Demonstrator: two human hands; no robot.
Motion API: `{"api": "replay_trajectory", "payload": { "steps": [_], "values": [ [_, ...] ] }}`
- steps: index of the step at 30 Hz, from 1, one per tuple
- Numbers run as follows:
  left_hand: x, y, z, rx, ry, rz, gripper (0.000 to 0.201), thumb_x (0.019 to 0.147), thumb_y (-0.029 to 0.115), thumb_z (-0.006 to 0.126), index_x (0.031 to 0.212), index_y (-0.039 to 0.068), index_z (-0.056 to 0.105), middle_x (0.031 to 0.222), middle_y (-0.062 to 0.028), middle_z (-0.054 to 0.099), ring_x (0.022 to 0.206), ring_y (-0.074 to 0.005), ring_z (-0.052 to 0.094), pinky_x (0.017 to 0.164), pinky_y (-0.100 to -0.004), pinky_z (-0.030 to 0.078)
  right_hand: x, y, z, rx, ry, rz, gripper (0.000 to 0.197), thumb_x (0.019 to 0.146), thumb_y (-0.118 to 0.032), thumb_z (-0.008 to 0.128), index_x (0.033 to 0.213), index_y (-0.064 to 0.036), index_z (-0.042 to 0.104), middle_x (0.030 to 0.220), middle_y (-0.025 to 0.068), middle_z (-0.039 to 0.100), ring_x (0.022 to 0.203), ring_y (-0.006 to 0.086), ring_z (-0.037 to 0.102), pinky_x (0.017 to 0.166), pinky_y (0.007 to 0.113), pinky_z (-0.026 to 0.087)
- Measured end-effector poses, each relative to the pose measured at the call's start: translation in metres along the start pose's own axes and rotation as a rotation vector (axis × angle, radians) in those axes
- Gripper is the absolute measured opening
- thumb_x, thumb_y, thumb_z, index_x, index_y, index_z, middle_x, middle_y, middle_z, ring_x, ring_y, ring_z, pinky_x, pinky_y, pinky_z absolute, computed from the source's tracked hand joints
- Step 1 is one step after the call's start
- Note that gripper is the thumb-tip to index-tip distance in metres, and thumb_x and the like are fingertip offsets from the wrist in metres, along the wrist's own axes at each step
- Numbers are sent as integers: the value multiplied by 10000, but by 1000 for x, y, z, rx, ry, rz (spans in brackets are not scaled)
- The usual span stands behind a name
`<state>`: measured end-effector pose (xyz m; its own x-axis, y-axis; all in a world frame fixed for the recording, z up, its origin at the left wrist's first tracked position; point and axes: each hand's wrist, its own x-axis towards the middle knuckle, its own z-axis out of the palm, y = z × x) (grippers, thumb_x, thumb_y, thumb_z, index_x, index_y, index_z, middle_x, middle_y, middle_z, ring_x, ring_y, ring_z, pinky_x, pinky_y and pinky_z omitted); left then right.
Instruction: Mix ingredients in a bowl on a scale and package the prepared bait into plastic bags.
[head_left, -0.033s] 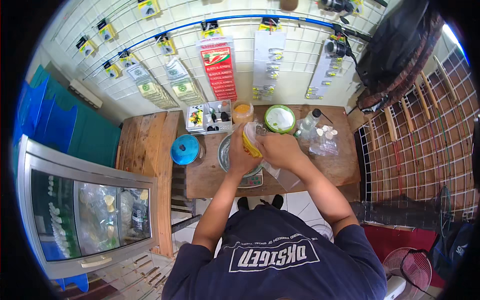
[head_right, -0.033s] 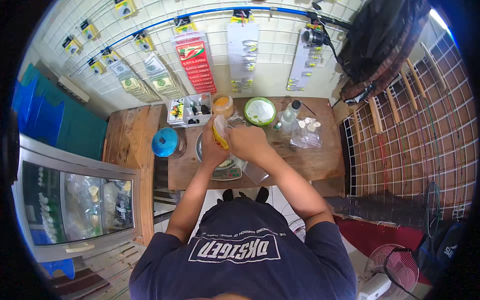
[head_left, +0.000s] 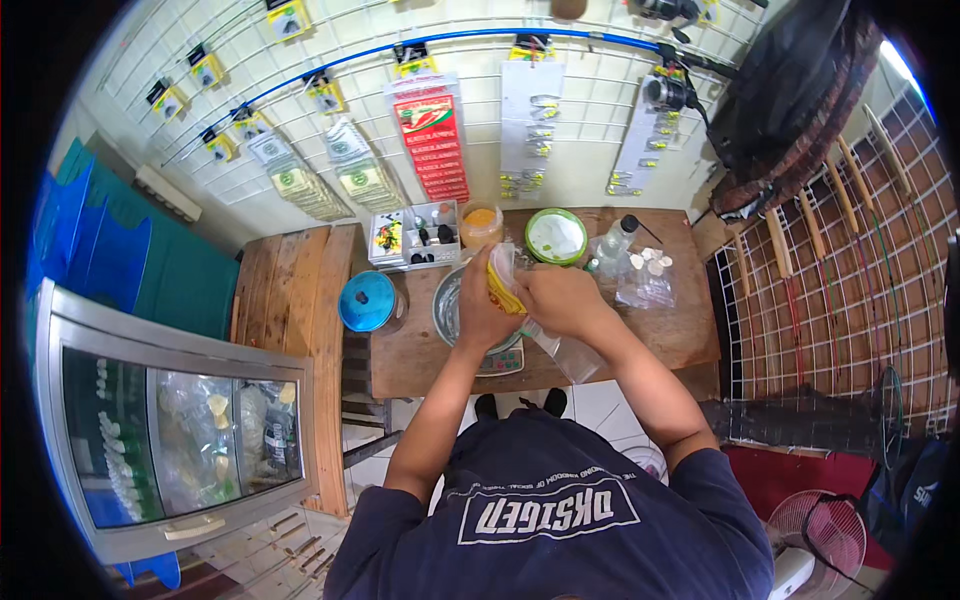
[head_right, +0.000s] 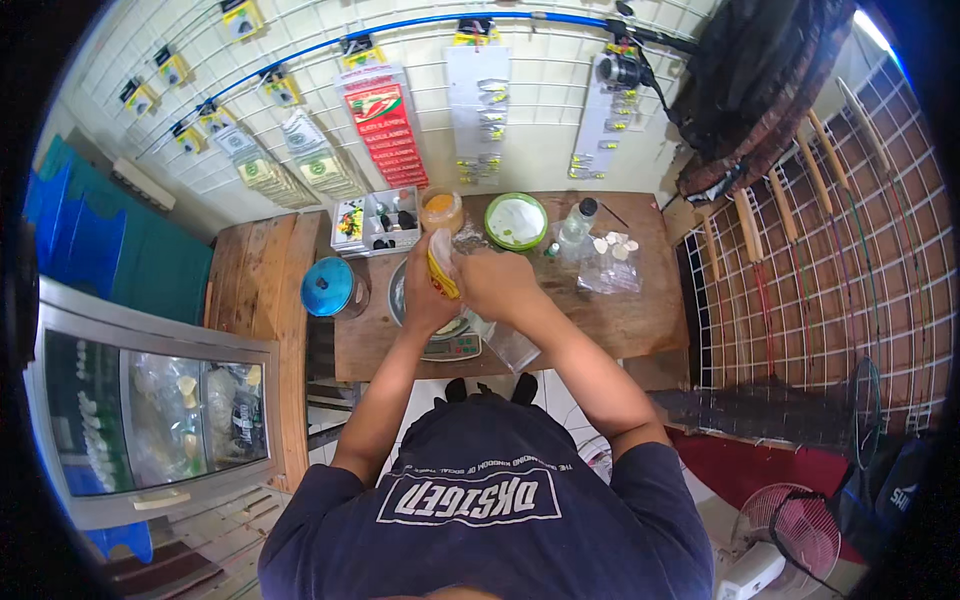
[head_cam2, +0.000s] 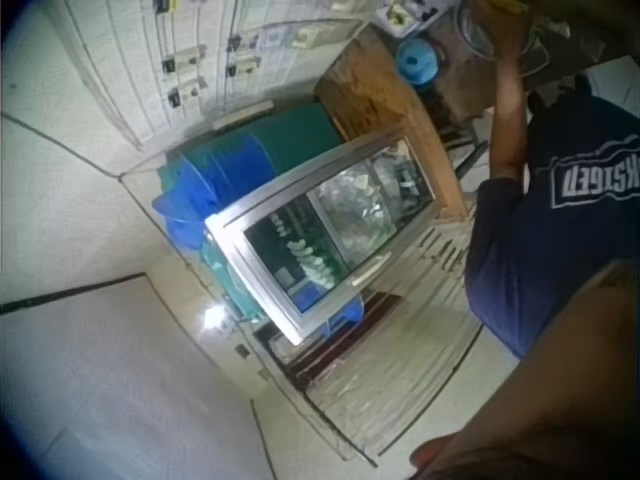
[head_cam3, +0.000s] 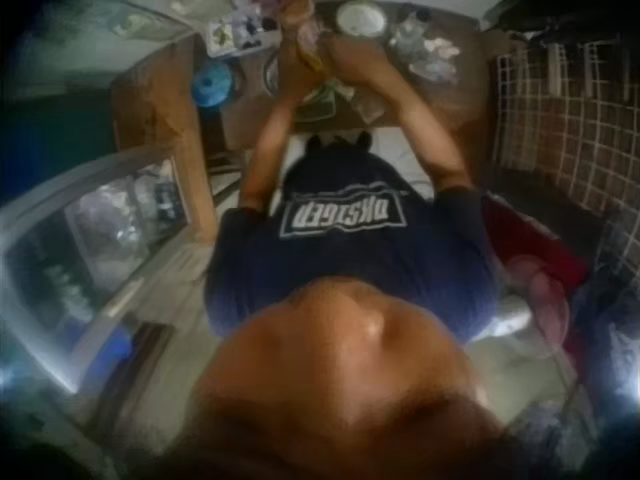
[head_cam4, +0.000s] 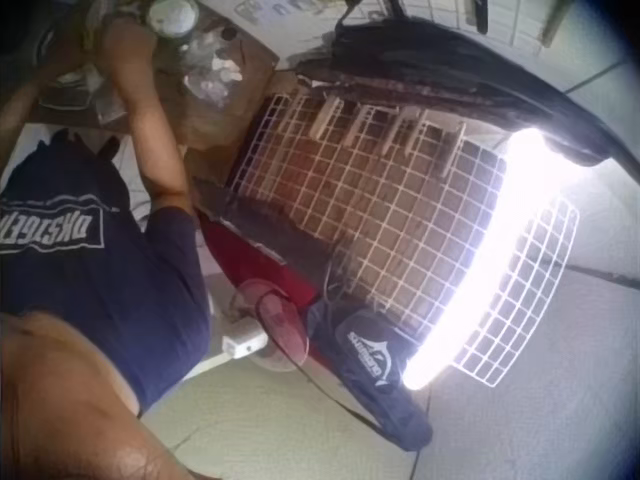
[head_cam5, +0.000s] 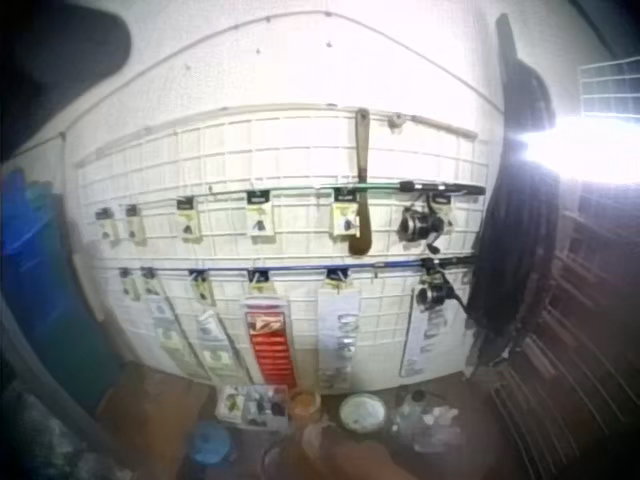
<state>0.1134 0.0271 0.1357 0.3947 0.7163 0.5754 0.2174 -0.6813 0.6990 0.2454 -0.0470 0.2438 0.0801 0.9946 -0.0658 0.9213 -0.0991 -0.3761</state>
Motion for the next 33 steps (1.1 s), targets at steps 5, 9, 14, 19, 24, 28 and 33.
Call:
{"api": "replay_trajectory", "payload": {
  "steps": [5,9,14,19,24,28,33],
  "values": [
    [29,29,38,22,-169,93,1005,564,188,843,1439,42,372,1319,-197,525,1232,-388,500,1046,-483,389,-18,54,-19,151,145,197,350,890,-352,605,1034,-46,694,939,228,698,892,400,678,770,501,530],
    [55,56,72,48,-463,229,1043,518,208,863,1436,82,383,1326,-171,524,1238,-359,500,1051,-467,382,-40,107,-28,238,117,346,416,840,-375,683,1013,3,685,944,262,688,919,433,663,788,490,518],
    [61,70,144,68,-679,365,1106,490,257,868,1456,124,348,1352,-146,511,1242,-336,501,1047,-461,377,-69,183,2,351,239,538,413,813,-333,726,999,31,667,925,282,679,916,424,670,789,477,512],
    [50,85,218,170,-882,363,1225,566,472,872,1552,184,205,1584,-154,261,1425,-332,330,1127,-637,262,-132,284,38,524,458,682,255,874,-133,704,1031,68,693,910,151,738,754,172,684,684,352,524],
    [-14,89,274,303,-1157,228,1014,755,462,779,1559,200,219,1636,-139,109,1485,-333,204,1146,-610,254,-188,330,85,812,849,908,193,900,-83,695,1030,57,709,928,97,734,767,131,665,691,287,528],
    [-55,92,298,261,-1442,206,908,783,489,742,1532,196,320,1643,-129,89,1484,-334,203,1161,-577,257,-224,377,147,994,1066,1006,204,907,-103,702,1035,56,710,930,83,728,769,127,659,690,275,520],
    [-74,89,306,329,-1625,152,804,802,494,716,1492,216,410,1637,-161,86,1479,-368,193,1171,-535,263,-256,413,198,1187,1179,1163,297,899,-155,729,1085,73,687,961,88,716,799,143,650,700,289,514]
  ]
}}
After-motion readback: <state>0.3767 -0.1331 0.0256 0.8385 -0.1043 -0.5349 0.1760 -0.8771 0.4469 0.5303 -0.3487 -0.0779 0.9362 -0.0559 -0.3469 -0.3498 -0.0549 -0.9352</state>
